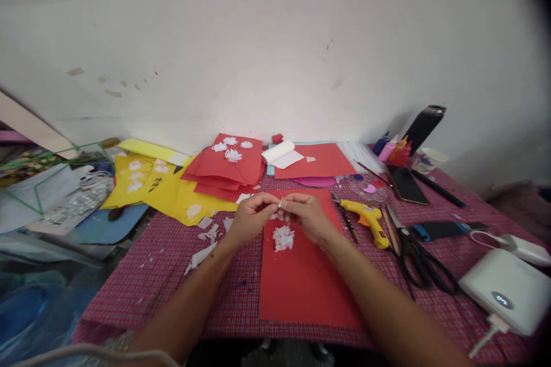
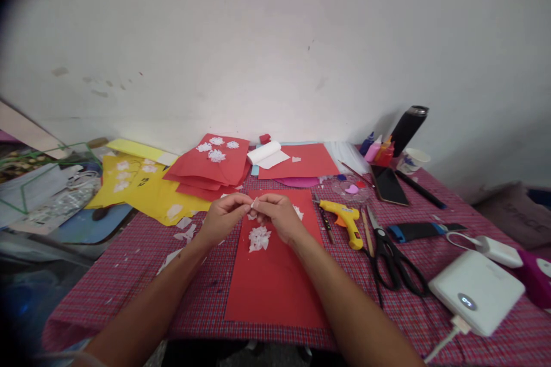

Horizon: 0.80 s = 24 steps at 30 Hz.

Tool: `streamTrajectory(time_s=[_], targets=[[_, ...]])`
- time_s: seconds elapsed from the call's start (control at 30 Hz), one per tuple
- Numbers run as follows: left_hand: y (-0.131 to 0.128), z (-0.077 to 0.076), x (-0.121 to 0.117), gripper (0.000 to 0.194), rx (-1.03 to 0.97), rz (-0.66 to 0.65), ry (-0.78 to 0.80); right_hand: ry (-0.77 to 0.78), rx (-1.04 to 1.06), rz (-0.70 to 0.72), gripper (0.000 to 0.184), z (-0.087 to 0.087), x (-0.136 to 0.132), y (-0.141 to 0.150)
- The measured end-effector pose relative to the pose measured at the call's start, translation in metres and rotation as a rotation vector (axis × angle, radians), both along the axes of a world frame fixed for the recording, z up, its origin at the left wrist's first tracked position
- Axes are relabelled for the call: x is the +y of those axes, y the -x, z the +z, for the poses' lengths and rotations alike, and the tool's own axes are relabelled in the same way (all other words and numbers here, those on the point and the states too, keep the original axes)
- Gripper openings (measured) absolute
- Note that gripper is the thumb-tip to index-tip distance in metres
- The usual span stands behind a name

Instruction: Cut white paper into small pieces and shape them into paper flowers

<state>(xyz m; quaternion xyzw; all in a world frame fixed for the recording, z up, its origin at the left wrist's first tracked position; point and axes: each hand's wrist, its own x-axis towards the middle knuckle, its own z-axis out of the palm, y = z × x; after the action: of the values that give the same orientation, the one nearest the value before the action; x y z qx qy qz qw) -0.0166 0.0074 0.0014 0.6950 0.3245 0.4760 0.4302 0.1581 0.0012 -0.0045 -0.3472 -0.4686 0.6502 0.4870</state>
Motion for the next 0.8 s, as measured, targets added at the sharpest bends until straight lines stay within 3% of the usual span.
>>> streamTrajectory(time_s=[0.13, 0.33, 0.47, 0.8], targets=[[0.000, -0.003, 0.002, 0.011, -0.066, -0.016, 0.068, -0.087, -0.039, -0.012, 0.018, -0.001, -0.001, 0.000], [-0.002, -0.014, 0.006, 0.015, -0.170, 0.085, 0.241, -0.213, -0.152, -0.094, 0.018, 0.002, -0.002, 0.001], [-0.003, -0.015, 0.007, 0.016, -0.189, 0.003, 0.318, -0.270, -0.245, -0.135, 0.019, 0.005, -0.004, 0.005], [-0.002, -0.012, 0.006, 0.013, -0.070, 0.111, 0.187, -0.196, -0.202, -0.101, 0.020, 0.002, -0.004, 0.006]])
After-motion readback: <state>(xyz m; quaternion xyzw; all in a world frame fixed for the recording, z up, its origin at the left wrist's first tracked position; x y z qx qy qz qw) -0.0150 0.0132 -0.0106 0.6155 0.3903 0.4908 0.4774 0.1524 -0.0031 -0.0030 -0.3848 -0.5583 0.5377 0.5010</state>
